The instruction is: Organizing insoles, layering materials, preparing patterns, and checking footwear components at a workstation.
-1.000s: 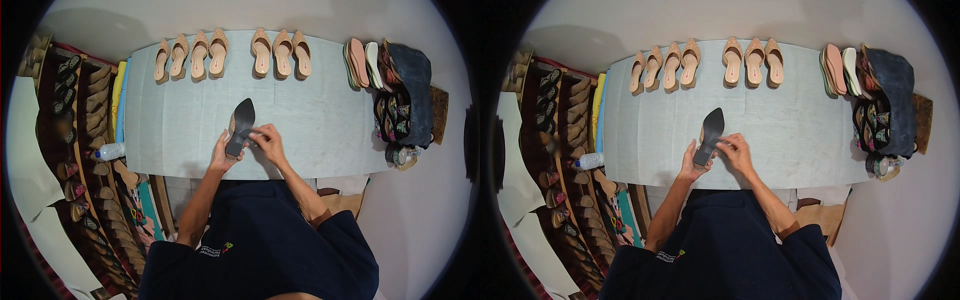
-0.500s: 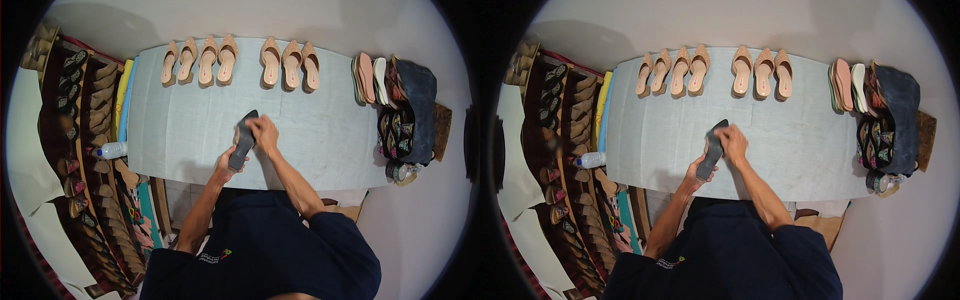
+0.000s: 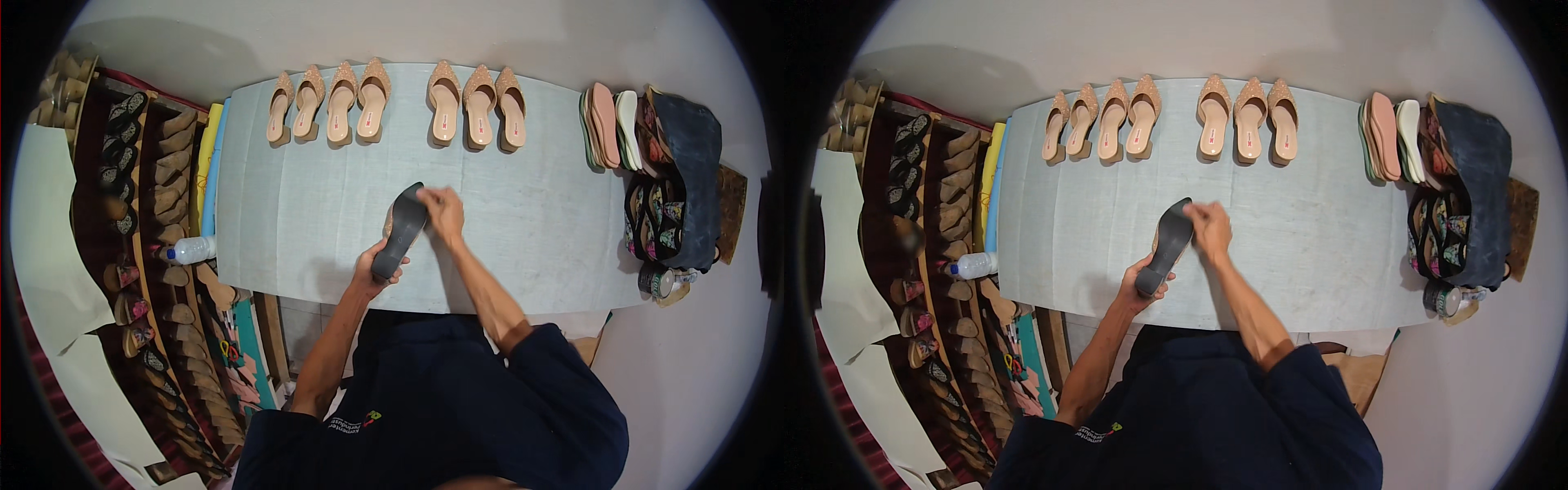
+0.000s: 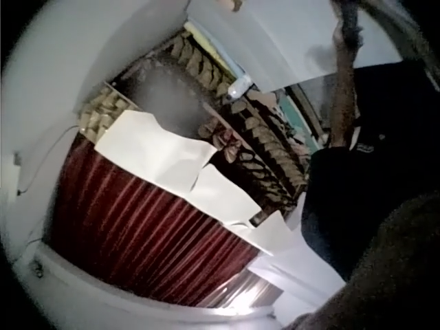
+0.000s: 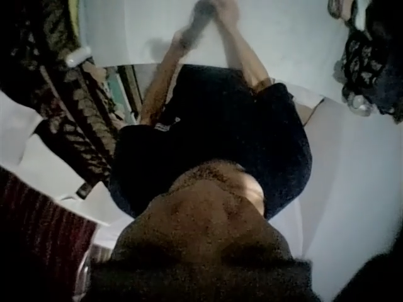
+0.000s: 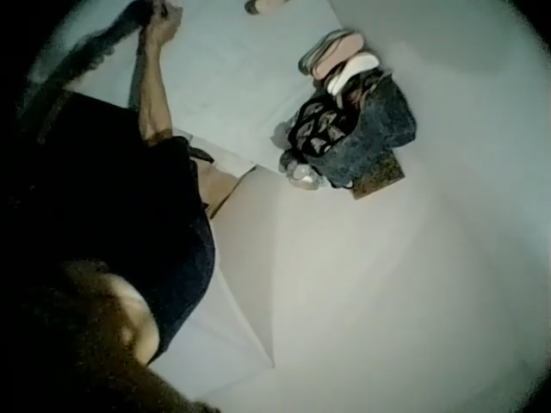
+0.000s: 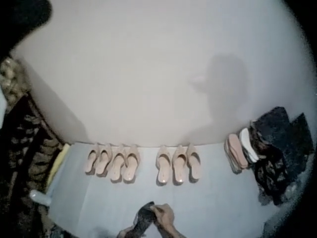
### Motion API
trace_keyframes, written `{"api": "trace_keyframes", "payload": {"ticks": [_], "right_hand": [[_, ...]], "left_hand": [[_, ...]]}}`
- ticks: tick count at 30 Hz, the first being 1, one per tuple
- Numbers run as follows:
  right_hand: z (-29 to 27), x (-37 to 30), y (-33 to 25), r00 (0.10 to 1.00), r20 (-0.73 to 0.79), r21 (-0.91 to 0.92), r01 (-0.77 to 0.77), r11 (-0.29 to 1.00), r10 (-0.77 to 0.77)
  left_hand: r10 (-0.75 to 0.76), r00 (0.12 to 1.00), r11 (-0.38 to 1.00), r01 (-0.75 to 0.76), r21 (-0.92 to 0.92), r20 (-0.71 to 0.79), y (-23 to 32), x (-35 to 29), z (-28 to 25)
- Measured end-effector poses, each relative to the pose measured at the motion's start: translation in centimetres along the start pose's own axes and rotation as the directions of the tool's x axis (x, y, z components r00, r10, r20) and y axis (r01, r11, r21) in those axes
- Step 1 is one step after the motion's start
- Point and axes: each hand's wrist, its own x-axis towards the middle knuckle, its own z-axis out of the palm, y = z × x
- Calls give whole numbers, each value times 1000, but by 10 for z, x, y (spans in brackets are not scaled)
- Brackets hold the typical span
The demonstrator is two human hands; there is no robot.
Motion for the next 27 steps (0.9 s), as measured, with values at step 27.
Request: {"api": "trace_keyframes", "payload": {"ticks": [27], "right_hand": [[-61, -26, 47, 979, -174, 234, -67, 970, 110]], "left_hand": [[806, 590, 65, -172, 983, 50, 31, 20, 35]]}}
